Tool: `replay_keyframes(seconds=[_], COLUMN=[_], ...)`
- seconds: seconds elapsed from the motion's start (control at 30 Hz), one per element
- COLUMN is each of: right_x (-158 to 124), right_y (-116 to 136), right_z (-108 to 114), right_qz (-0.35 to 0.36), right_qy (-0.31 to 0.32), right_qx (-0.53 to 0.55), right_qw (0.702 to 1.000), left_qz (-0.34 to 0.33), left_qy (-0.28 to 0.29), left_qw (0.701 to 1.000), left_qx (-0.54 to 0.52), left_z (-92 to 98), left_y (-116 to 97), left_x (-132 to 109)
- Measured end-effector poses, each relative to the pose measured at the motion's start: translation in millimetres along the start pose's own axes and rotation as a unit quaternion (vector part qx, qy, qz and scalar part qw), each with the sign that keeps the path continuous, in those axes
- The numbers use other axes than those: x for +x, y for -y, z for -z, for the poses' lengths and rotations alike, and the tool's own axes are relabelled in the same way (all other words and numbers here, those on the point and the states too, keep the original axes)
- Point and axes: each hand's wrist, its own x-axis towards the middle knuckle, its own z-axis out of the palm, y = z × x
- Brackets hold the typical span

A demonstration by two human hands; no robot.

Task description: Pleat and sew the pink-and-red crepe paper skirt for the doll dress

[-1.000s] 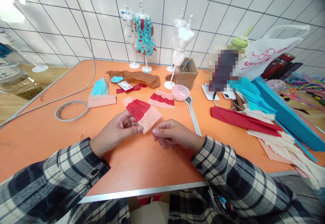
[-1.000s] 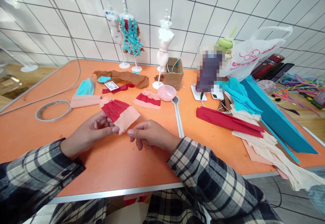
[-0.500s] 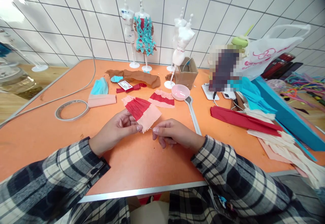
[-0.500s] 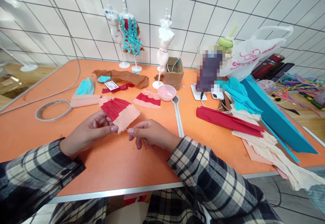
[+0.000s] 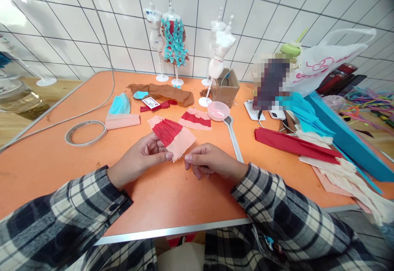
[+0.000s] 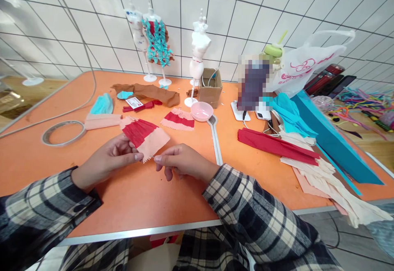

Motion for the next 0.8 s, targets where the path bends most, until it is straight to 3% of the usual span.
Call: replay_keyframes(seconds=[0.8], right_x=[-2.4], right_y=[1.9], right_z=[0.0], right_qz=[-0.015], right_qy=[0.007], right_qx=[-0.01], right_qw=[1.0], left_qz=[0.033], left_qy=[-0.023], left_qw=[0.999], left_qx=[0.022], left_z=[-3.9], left_y=[-3.7], left_x=[0.8])
